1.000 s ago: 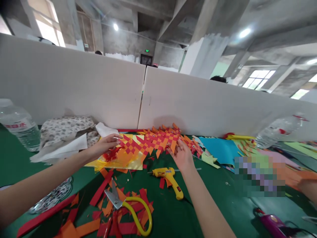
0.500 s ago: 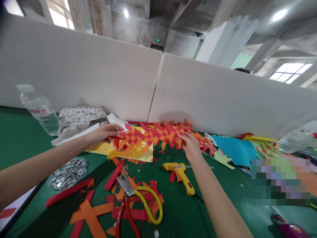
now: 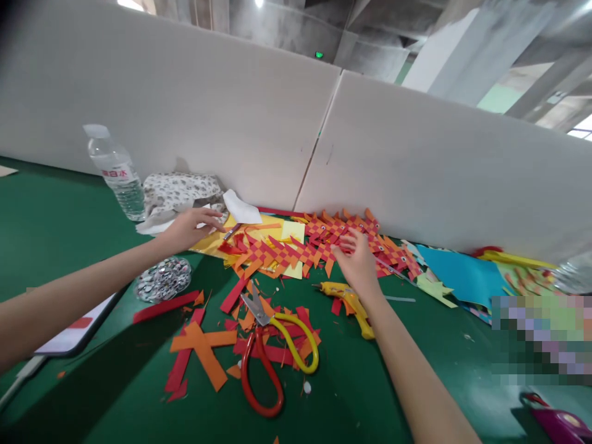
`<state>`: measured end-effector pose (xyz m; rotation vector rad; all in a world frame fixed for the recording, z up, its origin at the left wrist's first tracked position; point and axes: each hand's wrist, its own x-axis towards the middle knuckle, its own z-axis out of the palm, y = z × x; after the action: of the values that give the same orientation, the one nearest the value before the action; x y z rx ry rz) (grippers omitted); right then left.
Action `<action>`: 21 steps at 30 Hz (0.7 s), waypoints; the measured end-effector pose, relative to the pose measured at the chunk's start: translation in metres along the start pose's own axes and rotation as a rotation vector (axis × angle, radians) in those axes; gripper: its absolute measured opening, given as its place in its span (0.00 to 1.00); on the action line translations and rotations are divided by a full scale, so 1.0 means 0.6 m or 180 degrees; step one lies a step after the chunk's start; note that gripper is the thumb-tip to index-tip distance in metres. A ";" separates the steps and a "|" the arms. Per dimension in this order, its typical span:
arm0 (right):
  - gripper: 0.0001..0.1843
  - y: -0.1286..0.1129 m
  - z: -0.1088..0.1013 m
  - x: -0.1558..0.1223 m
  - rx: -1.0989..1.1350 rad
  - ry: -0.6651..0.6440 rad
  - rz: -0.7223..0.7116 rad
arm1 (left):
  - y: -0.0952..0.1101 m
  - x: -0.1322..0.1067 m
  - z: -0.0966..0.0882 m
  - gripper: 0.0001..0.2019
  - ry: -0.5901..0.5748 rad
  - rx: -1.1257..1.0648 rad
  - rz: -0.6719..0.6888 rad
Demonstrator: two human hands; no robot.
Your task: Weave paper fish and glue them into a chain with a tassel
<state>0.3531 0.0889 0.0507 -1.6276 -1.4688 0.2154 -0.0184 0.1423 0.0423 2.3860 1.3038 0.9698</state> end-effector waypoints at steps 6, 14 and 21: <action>0.09 -0.141 0.023 -0.130 -0.0587 -0.1445 -0.0873 | 0.032 -0.070 -0.018 0.07 -0.0274 0.0241 0.0032; 0.08 -0.168 0.026 -0.241 -0.0351 -0.1232 -0.0968 | 0.139 -0.140 0.015 0.24 -0.0723 0.0788 -0.0159; 0.10 -0.140 0.025 -0.267 -0.0016 -0.0883 -0.0536 | 0.160 -0.128 0.006 0.11 -0.0630 0.1520 -0.0153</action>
<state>0.2399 -0.0519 0.0329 -1.5125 -1.8084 0.3532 0.0175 0.0252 0.0553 2.6851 1.6496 0.4228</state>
